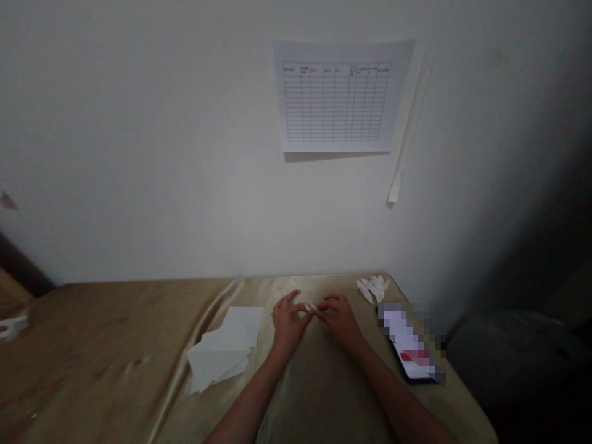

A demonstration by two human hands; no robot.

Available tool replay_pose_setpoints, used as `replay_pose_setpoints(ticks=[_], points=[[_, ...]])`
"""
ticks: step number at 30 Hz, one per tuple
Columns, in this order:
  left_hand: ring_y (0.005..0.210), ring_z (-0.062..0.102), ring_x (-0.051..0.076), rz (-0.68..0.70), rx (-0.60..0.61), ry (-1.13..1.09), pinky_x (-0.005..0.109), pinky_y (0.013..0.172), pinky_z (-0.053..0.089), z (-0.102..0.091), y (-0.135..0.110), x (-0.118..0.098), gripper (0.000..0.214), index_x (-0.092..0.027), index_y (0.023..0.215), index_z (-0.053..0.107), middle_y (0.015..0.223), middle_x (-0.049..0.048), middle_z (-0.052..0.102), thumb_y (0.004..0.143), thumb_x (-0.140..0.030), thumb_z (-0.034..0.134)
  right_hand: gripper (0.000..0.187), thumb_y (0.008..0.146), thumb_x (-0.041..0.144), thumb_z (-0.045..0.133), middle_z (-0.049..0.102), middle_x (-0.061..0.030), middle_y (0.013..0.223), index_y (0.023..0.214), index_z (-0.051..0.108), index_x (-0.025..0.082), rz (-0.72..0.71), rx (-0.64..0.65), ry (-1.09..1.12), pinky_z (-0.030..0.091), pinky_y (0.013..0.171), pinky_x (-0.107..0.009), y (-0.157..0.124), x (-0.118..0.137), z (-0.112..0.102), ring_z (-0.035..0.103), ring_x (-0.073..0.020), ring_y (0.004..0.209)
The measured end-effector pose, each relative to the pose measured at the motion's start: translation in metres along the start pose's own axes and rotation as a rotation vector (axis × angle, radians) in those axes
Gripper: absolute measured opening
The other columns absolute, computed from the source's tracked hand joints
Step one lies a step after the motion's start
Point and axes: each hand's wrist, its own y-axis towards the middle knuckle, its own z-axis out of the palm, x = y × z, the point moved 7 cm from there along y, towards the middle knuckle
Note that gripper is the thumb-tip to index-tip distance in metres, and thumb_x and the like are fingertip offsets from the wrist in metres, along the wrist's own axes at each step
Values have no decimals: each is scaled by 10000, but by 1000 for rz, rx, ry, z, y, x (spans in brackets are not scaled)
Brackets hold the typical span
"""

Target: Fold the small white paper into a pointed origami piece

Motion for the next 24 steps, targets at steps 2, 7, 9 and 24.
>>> replay_pose_setpoints(ticks=[2, 7, 9, 24], points=[[1283, 531, 280, 5, -4, -11, 507, 1116, 390, -1, 0, 0, 70, -244, 772, 784, 1362, 60, 632, 767, -310, 762, 112, 829, 343, 724, 709, -85, 1024, 846, 772, 243, 15, -5, 19, 448, 992, -400, 0, 0, 1, 602, -247, 1070], [1271, 540, 283, 11, -24, -19, 521, 1104, 389, -3, 1, -1, 43, -264, 783, 794, 1359, 54, 633, 755, -288, 772, 108, 804, 316, 735, 704, -80, 1003, 857, 772, 229, 64, 20, 28, 427, 1001, -393, 0, -6, 6, 594, -245, 1078], [1262, 541, 291, 2, -37, -6, 538, 1097, 385, -4, 2, 0, 36, -274, 778, 795, 1354, 52, 637, 749, -287, 779, 125, 787, 323, 747, 699, -75, 1002, 868, 776, 233, 79, 45, 3, 408, 1013, -398, -1, -9, 7, 589, -248, 1082], [1294, 501, 303, -50, -28, 0, 567, 1103, 367, -6, 1, -1, 66, -308, 819, 794, 1393, 31, 595, 754, -311, 776, 203, 809, 396, 677, 658, -85, 1041, 815, 751, 207, 78, 140, 16, 402, 1014, -376, -4, -5, 6, 586, -239, 1067]])
